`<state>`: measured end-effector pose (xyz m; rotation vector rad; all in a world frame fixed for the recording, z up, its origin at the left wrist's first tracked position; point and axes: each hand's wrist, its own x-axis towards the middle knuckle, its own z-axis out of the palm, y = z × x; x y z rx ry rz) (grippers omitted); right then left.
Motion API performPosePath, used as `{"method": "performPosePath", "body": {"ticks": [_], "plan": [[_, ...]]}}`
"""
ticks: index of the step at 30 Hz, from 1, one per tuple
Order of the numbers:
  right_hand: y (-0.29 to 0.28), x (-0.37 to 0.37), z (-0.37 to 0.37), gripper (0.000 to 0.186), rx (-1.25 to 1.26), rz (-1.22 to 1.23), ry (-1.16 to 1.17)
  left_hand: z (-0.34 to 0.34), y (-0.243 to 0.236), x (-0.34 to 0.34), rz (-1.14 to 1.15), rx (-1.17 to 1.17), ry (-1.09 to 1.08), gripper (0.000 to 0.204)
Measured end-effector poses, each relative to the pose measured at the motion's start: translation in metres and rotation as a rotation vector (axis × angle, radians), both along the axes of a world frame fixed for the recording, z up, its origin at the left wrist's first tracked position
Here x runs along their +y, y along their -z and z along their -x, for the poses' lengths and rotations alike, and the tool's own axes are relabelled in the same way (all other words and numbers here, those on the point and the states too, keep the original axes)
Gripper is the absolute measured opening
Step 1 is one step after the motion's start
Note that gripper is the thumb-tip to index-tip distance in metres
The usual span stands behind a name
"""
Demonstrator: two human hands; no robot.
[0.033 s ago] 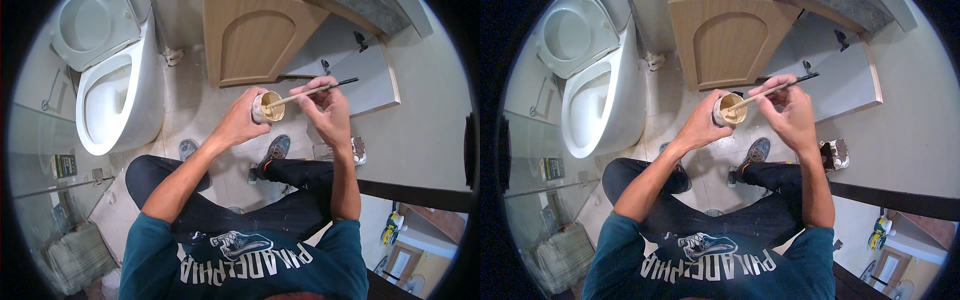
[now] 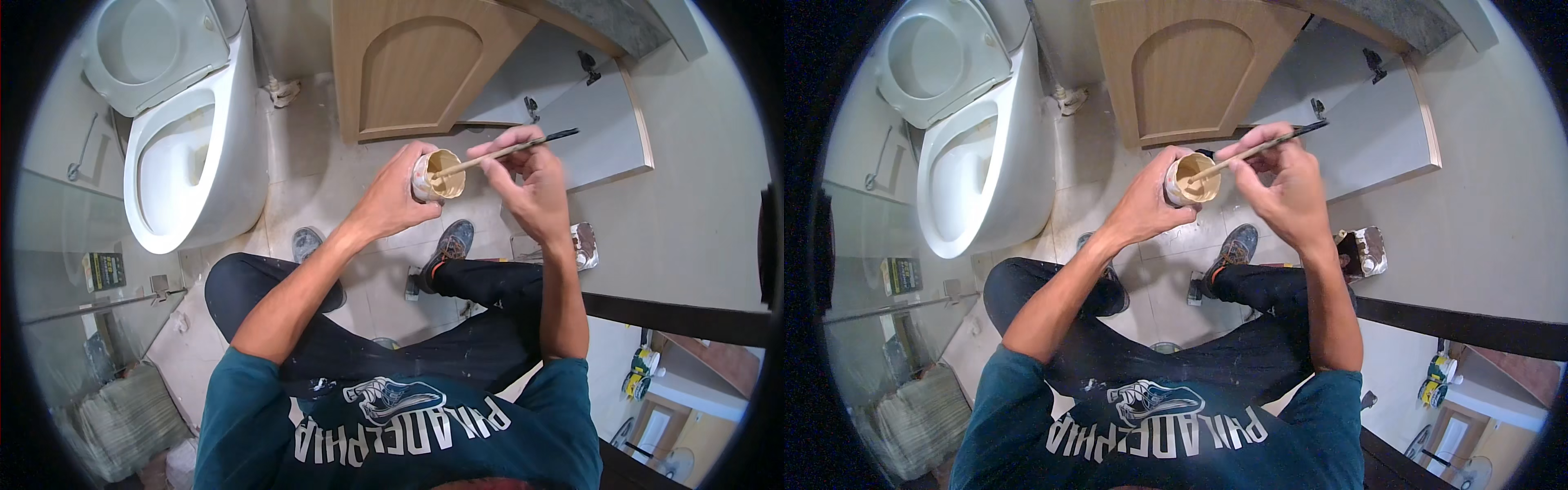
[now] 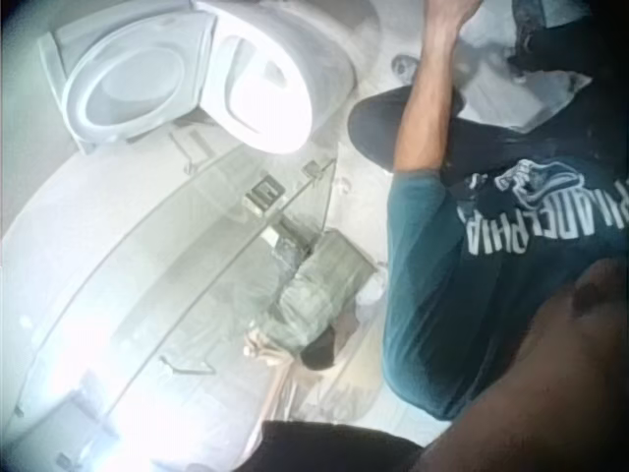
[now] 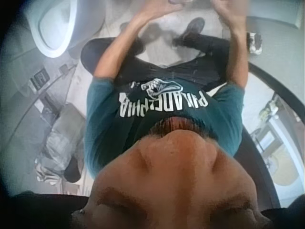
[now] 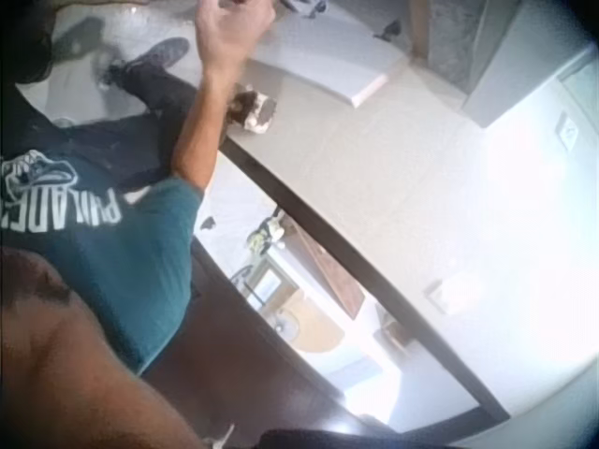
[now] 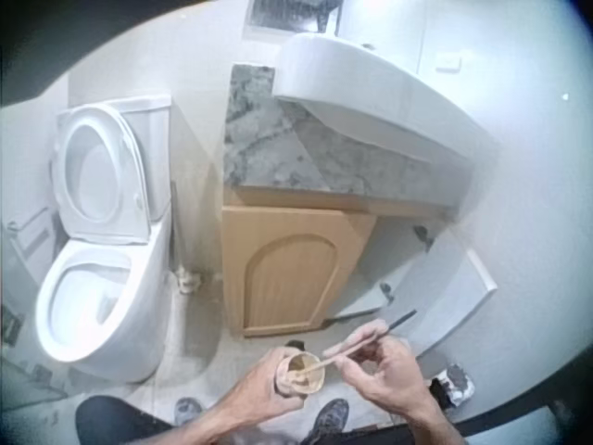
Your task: The person uses a brush to apply a beige filler from a cup to the gaps between a wooden cabinet and a wall, alternating between stirring the filler and painting it onto the seam.
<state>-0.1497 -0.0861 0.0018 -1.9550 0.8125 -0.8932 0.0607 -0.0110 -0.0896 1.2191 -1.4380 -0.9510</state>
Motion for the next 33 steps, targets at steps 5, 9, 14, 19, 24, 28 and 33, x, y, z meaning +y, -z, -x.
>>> {"method": "performPosePath", "body": {"ticks": [5,9,14,19,24,28,33], "plan": [[0.001,-0.003,0.003,0.022,0.02,-0.021,-0.069,-0.002,-0.006,0.001,-0.05,0.028,0.049,0.065],[-0.005,-0.016,0.018,0.025,-0.175,-0.166,-0.018,-0.005,-0.004,0.001,-0.11,0.065,0.07,0.066],[-0.004,-0.028,0.026,0.024,-0.161,-0.249,0.009,-0.004,-0.007,0.0,-0.126,0.186,0.14,0.067],[0.001,-0.031,0.027,0.021,-0.188,-0.269,0.004,-0.005,-0.013,0.002,-0.15,0.218,0.193,0.067],[0.002,-0.039,0.033,0.02,-0.21,-0.247,0.018,-0.006,-0.015,0.003,-0.169,0.204,0.214,0.067],[0.0,-0.043,0.038,0.02,-0.241,-0.209,0.018,-0.006,-0.018,0.004,-0.161,0.218,0.197,0.067],[-0.002,-0.034,0.026,0.022,-0.242,-0.269,0.058,-0.007,-0.021,0.004,-0.13,0.14,0.179,0.067]]}}
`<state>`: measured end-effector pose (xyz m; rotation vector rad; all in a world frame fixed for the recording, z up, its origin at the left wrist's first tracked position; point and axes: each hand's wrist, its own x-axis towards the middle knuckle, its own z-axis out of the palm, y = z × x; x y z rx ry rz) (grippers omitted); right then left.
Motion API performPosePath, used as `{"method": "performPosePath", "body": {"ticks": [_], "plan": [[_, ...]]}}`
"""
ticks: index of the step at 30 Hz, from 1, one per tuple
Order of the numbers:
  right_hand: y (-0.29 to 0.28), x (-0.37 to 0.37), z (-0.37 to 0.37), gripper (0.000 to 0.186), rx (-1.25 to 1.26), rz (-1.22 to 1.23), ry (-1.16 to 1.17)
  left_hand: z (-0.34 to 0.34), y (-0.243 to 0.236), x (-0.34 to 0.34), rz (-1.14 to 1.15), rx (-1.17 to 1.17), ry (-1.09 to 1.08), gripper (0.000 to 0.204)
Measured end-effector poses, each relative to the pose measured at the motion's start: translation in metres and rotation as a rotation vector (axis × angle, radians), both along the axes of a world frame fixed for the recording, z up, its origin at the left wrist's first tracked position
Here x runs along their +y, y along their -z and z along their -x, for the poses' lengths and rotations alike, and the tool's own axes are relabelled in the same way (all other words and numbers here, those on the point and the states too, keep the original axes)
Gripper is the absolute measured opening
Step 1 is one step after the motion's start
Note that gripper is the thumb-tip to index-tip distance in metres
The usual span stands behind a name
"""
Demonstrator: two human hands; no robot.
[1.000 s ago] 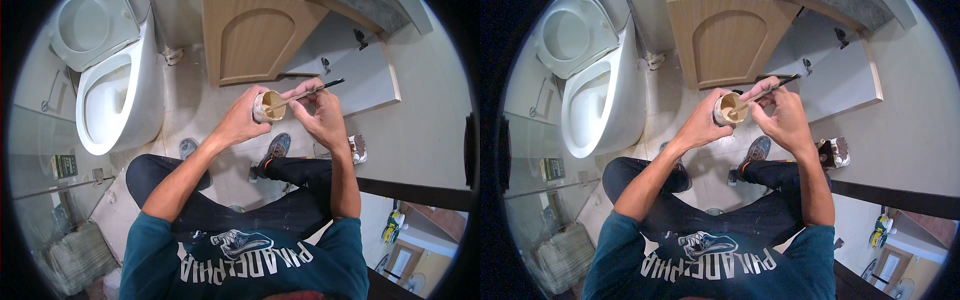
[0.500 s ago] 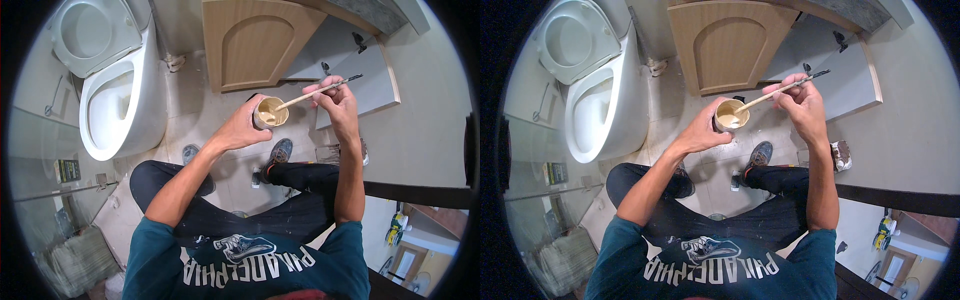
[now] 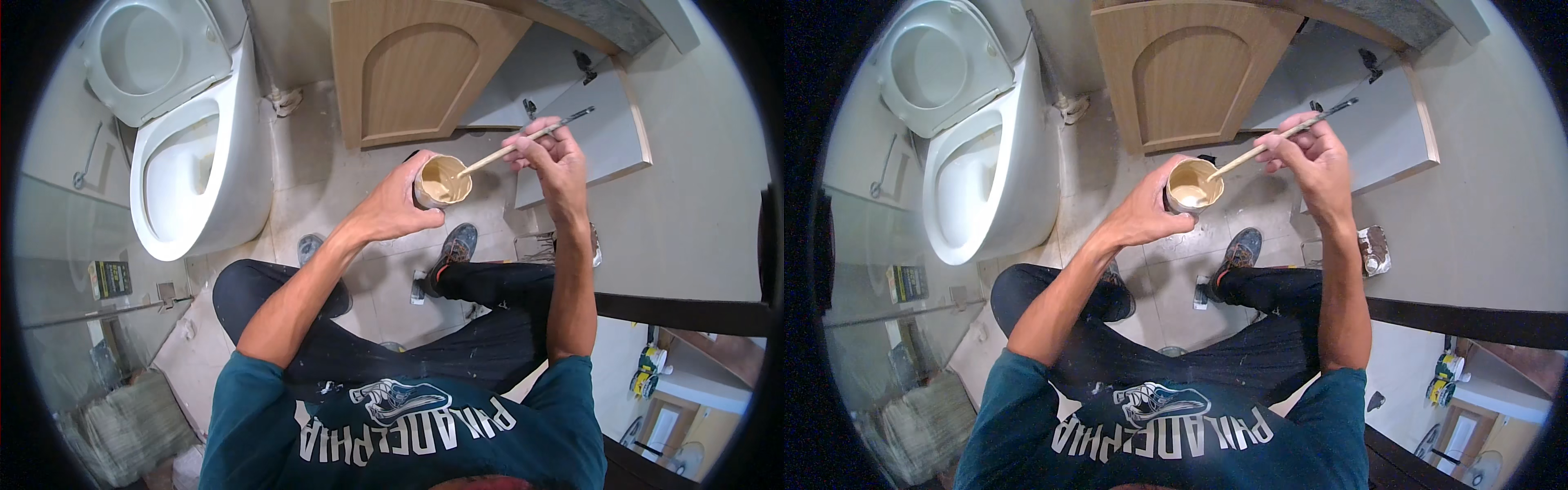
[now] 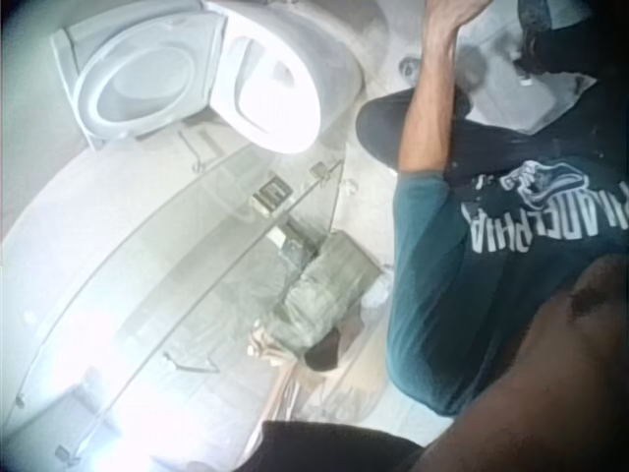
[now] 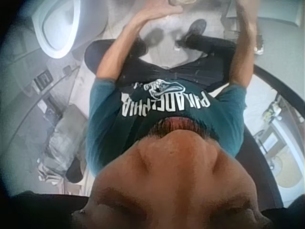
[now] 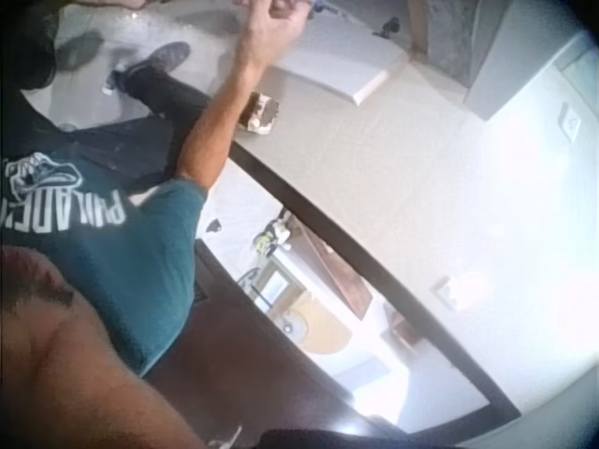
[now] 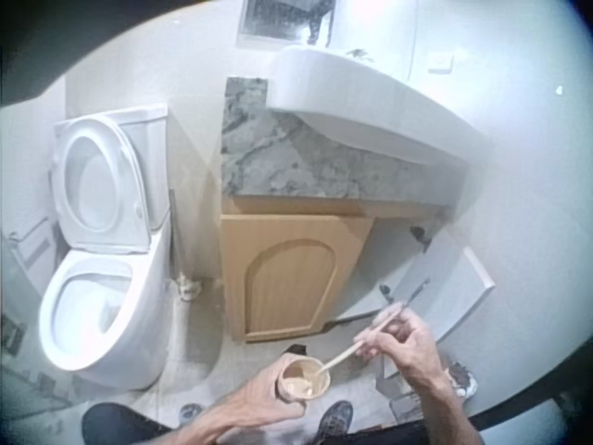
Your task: The person uses a brush to apply a beige filler from a cup to the gaps between a wooden cabinet and a wall, alternating between stirring the filler and painting it onto the seam.
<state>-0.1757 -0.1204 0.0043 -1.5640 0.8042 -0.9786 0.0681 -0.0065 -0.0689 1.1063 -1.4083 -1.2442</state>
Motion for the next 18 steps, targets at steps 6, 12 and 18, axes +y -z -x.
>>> {"method": "performPosePath", "body": {"ticks": [6,12,18], "plan": [[0.0023,-0.0019,0.0014,0.023,0.033,0.031,0.035,0.0027,-0.0036,0.0022,-0.04,0.063,0.02,0.066],[-0.0006,-0.0026,0.0023,0.022,0.032,0.037,0.07,0.0024,-0.0014,-0.0001,0.02,0.021,0.012,0.067],[0.006,-0.0048,0.0011,0.023,-0.023,-0.038,0.118,0.0037,-0.0085,0.0024,-0.022,0.017,0.005,0.064]]}}
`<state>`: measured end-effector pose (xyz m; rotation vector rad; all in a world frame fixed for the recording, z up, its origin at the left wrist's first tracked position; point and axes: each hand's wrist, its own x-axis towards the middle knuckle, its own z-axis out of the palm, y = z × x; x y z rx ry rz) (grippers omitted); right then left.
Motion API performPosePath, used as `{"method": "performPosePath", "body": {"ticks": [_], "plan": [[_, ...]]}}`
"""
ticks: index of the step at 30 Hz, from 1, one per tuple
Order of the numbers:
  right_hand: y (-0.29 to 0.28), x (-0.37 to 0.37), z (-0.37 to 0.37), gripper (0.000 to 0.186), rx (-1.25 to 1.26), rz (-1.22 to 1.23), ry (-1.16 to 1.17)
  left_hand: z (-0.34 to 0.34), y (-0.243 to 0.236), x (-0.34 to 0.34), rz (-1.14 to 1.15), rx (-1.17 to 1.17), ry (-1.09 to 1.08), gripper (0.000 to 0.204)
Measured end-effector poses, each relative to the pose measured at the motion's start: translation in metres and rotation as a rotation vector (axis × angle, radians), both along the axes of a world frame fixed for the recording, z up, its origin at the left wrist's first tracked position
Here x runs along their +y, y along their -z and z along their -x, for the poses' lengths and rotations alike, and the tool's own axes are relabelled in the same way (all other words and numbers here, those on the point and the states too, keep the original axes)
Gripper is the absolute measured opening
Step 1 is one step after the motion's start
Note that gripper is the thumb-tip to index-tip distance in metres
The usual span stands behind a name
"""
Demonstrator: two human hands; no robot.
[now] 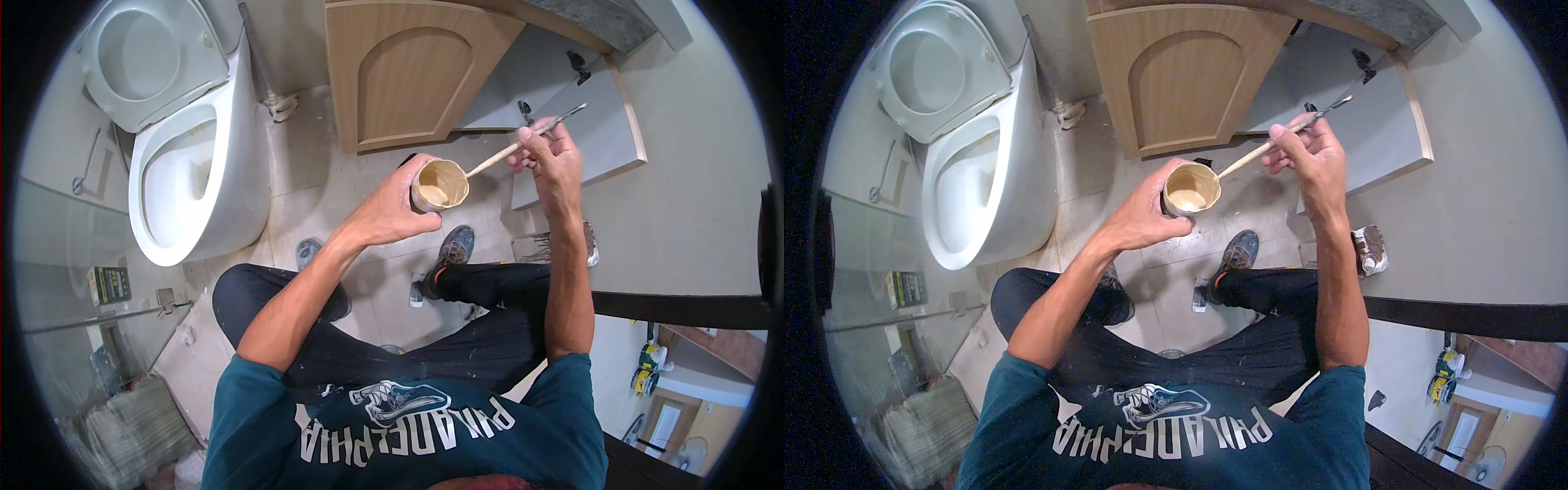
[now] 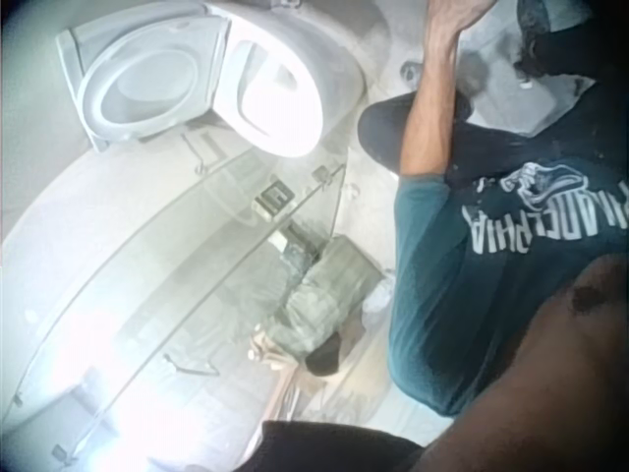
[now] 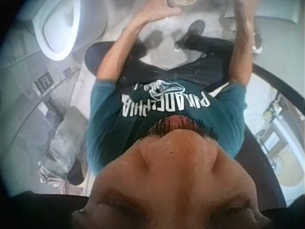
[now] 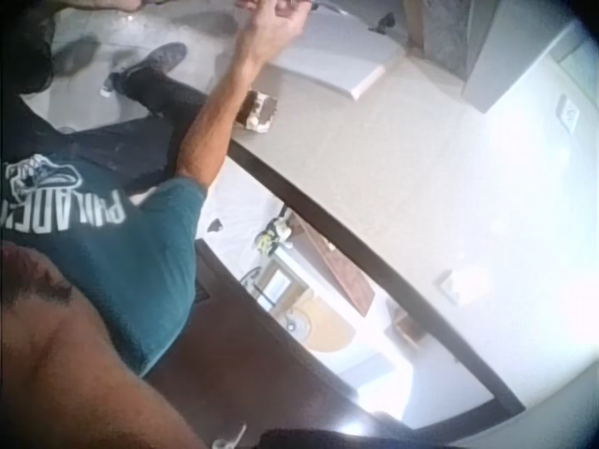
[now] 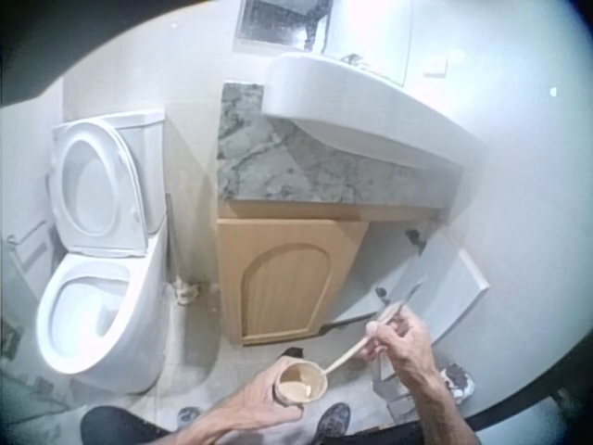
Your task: The person uses a brush to apply a beige filler from a cup to the gaps between a wooden cabinet and a wall, alternating between stirring the filler and painting it onto the seam.
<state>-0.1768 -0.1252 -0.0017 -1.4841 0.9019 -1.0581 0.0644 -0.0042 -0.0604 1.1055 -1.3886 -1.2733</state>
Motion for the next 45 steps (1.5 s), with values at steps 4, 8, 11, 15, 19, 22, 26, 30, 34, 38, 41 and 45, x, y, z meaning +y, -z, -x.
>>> {"method": "performPosePath", "body": {"ticks": [4,8,11,15,19,22,26,30,34,38,41,45], "plan": [[0.008,0.002,-0.009,0.025,0.018,-0.092,-0.052,0.001,-0.003,0.0,-0.02,0.01,0.023,0.07],[0.011,-0.005,-0.003,0.027,-0.004,-0.091,-0.01,0.001,-0.003,0.001,0.005,0.029,-0.005,0.07],[0.009,-0.009,0.002,0.027,-0.06,-0.077,0.011,-0.002,-0.001,0.002,-0.007,0.01,0.003,0.069],[0.007,0.002,-0.009,0.026,-0.044,-0.138,-0.08,-0.001,0.001,0.0,0.006,0.022,0.013,0.069],[0.01,0.001,-0.011,0.028,0.024,-0.101,-0.024,0.0,-0.001,0.001,0.002,0.071,0.009,0.068],[0.01,-0.006,0.0,0.029,0.016,-0.057,0.03,-0.001,-0.001,0.002,-0.006,0.089,0.005,0.068],[0.011,-0.008,0.004,0.029,-0.024,-0.065,0.035,0.0,0.0,0.0,-0.029,0.069,0.013,0.066],[0.005,-0.004,0.005,0.026,0.014,0.003,0.037,-0.001,-0.002,-0.001,-0.005,0.07,0.005,0.067],[-0.005,0.002,0.007,0.02,-0.059,0.154,0.016,-0.006,0.006,-0.002,0.026,0.061,0.003,0.07],[-0.019,0.036,-0.012,0.011,0.197,0.629,-0.186,-0.007,0.01,-0.005,-0.003,0.035,0.043,0.07],[-0.02,0.046,-0.024,0.018,0.348,1.016,-0.361,-0.005,0.011,-0.003,-0.06,0.032,0.051,0.069],[-0.018,0.052,-0.027,0.028,0.486,1.208,-0.337,-0.006,0.01,-0.002,-0.014,0.024,0.017,0.068]]}}
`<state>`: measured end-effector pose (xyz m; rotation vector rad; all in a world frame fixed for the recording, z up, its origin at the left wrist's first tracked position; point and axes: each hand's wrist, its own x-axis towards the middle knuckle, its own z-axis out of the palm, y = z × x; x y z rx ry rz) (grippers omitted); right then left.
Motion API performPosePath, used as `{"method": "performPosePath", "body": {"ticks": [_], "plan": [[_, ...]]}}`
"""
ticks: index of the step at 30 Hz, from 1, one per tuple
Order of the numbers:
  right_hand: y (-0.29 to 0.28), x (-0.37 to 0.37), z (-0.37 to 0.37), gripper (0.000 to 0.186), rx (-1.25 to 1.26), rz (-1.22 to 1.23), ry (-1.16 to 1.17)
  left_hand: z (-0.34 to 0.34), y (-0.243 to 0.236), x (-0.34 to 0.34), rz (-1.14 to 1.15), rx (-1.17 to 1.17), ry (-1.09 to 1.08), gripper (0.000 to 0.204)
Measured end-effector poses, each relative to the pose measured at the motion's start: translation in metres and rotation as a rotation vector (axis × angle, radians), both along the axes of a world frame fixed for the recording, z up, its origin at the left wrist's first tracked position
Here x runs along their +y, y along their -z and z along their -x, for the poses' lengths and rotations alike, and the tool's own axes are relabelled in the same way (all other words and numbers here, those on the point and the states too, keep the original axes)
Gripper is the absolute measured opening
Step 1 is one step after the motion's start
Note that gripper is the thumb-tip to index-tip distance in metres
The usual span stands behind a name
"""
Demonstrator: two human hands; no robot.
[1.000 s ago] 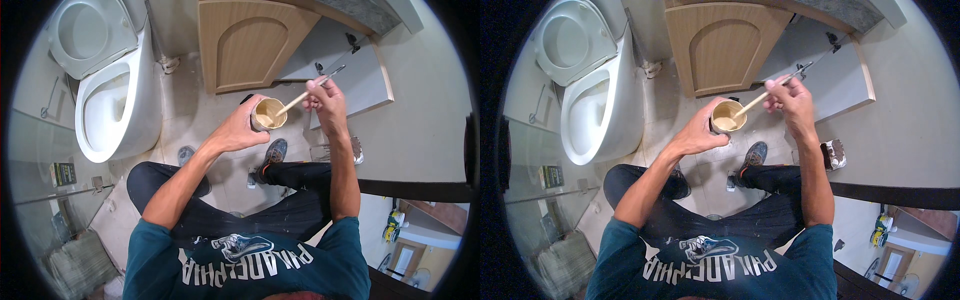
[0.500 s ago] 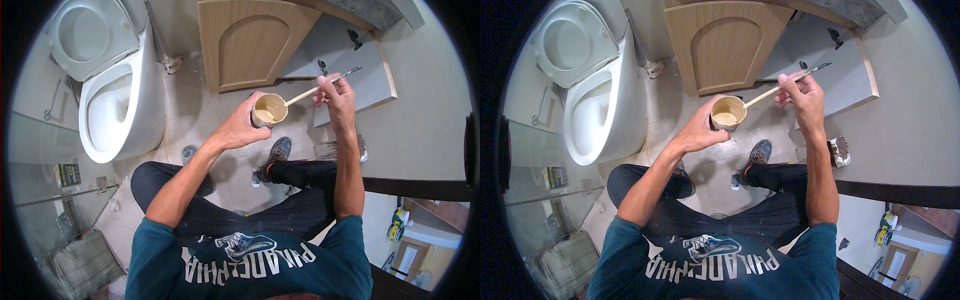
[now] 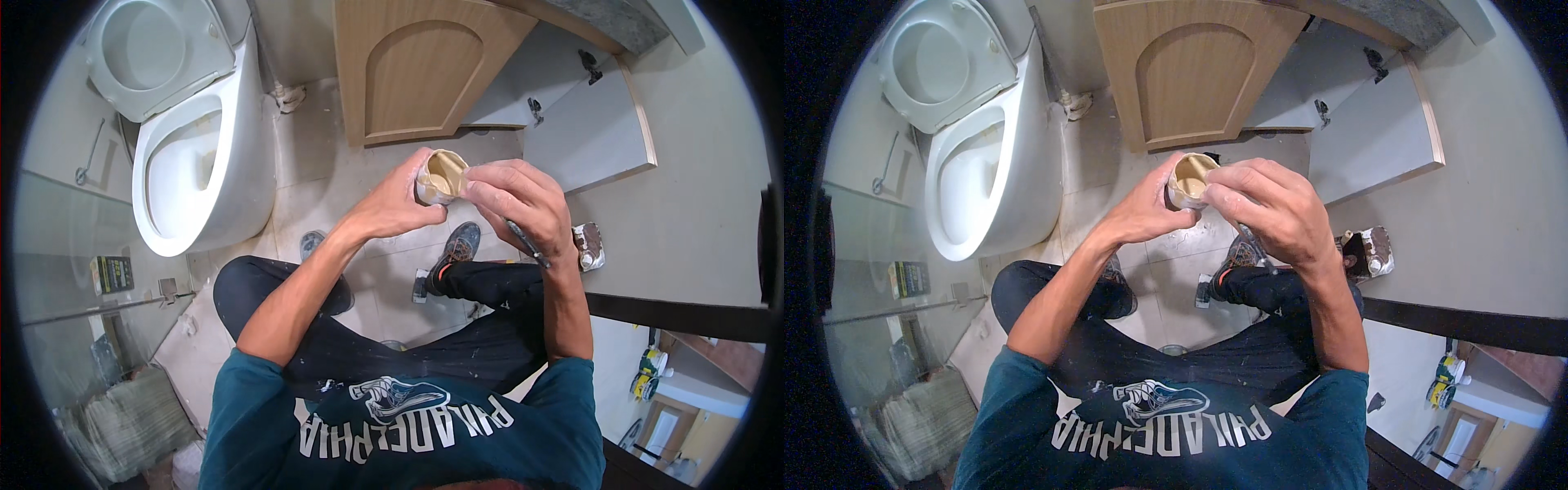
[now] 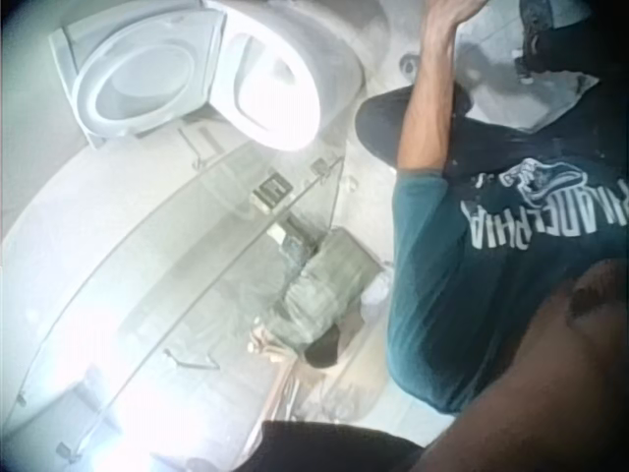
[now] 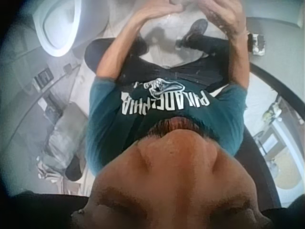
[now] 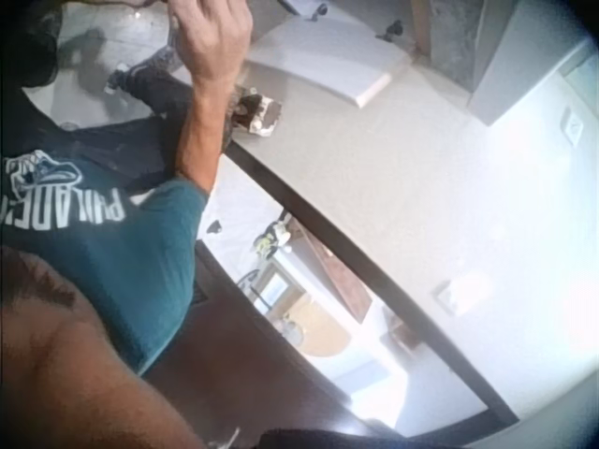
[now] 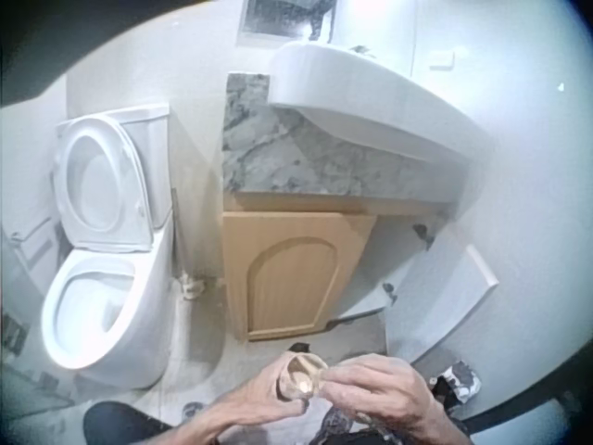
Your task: The person uses a brush to apply a beige filler from a cup to the gaps between a wooden cabinet and a wall, alternating between stirring the filler and painting it onto the seam.
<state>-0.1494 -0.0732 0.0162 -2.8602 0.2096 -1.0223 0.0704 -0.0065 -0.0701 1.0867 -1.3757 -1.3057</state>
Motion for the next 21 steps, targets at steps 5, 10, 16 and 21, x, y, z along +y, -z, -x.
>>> {"method": "performPosePath", "body": {"ticks": [5,10,16,21], "plan": [[-0.002,0.008,0.003,0.028,0.094,-0.023,0.119,0.004,-0.002,-0.001,0.031,-0.005,-0.09,0.063],[0.001,0.008,-0.005,0.025,-0.026,-0.019,0.072,0.001,0.002,0.002,0.126,-0.138,-0.132,0.062],[0.002,0.013,-0.004,0.024,0.049,-0.068,0.17,0.001,0.002,0.001,0.178,-0.218,-0.162,0.062],[0.009,0.01,-0.013,0.029,-0.08,-0.104,0.099,0.002,0.006,0.001,0.196,-0.216,-0.165,0.062]]}}
